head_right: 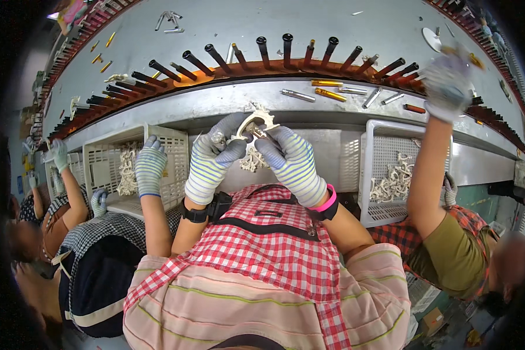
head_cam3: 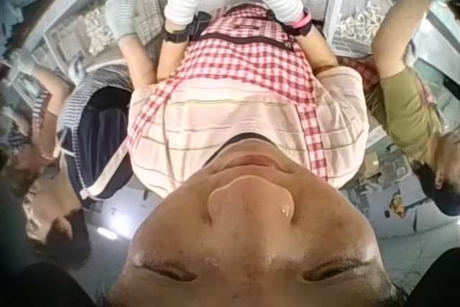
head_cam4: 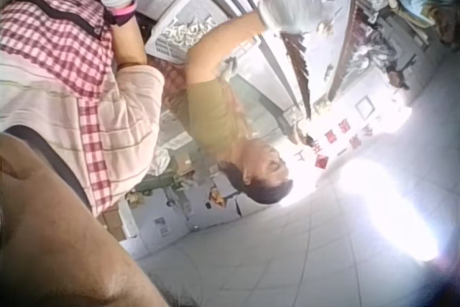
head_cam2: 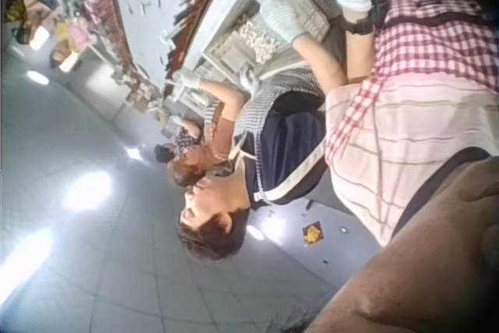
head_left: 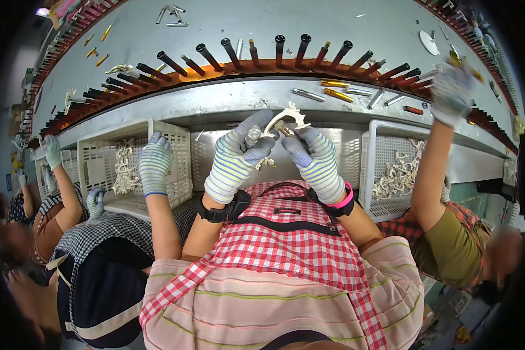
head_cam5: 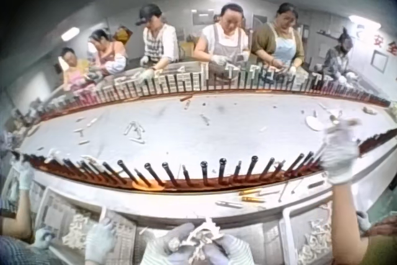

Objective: Sorting small white plastic components from a bin and assembling them into black plastic housings on a factory production line.

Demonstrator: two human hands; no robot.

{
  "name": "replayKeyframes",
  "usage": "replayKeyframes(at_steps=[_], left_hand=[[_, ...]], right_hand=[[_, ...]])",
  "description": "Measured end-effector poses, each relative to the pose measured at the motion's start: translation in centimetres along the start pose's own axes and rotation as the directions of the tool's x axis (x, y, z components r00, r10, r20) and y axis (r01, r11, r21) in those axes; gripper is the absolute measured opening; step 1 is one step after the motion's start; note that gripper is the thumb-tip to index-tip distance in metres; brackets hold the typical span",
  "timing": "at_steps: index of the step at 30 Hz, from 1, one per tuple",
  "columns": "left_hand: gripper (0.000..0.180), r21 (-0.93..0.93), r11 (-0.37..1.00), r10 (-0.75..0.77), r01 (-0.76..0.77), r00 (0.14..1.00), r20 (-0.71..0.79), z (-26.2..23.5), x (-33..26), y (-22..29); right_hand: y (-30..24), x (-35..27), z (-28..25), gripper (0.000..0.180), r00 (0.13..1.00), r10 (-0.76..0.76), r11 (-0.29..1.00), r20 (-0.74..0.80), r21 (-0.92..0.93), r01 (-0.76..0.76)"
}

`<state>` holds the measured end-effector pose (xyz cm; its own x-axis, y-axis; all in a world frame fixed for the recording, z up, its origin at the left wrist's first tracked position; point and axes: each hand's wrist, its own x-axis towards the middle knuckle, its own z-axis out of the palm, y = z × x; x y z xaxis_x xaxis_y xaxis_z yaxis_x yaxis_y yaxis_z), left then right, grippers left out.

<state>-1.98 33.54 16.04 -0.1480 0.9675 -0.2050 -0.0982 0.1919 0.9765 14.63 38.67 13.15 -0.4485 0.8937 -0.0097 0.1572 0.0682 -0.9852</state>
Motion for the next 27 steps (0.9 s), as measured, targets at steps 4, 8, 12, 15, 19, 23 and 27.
replayKeyframes(at_steps=[4,8,12,15,19,23,27], left_hand=[[0.048,0.170,0.982,0.082,-0.081,0.997,0.002,0.1,0.1,0.2],[0.046,0.374,0.905,0.219,-0.205,0.976,0.005,0.2,0.1,0.8],[0.050,0.438,0.884,0.172,-0.161,0.985,0.016,-0.1,0.3,1.5],[0.051,0.483,0.861,0.155,-0.161,0.987,0.053,-0.2,0.1,1.7],[0.048,0.428,0.868,0.233,-0.253,0.967,0.101,0.2,0.6,2.1],[0.040,0.239,0.950,0.198,-0.203,0.979,0.044,1.5,0.5,1.6],[0.035,0.172,0.969,0.184,-0.175,0.982,-0.037,3.4,0.2,1.5]], right_hand=[[1.1,0.0,0.6,0.020,0.998,0.015,0.992,-0.069,0.129,-0.006],[0.5,0.1,0.8,0.020,0.993,0.015,0.978,-0.115,0.208,0.009],[0.5,0.2,0.8,0.019,0.993,0.051,0.977,-0.108,0.212,-0.027],[0.7,0.0,0.4,0.019,0.996,0.067,0.988,-0.061,0.140,-0.058],[0.8,-0.1,0.1,0.019,0.995,0.069,0.967,-0.069,0.251,-0.050],[0.4,-0.4,-0.7,0.022,0.995,0.063,0.951,-0.074,0.308,-0.037],[0.1,-1.1,-2.1,0.025,0.997,0.057,0.954,-0.052,0.296,-0.039]])
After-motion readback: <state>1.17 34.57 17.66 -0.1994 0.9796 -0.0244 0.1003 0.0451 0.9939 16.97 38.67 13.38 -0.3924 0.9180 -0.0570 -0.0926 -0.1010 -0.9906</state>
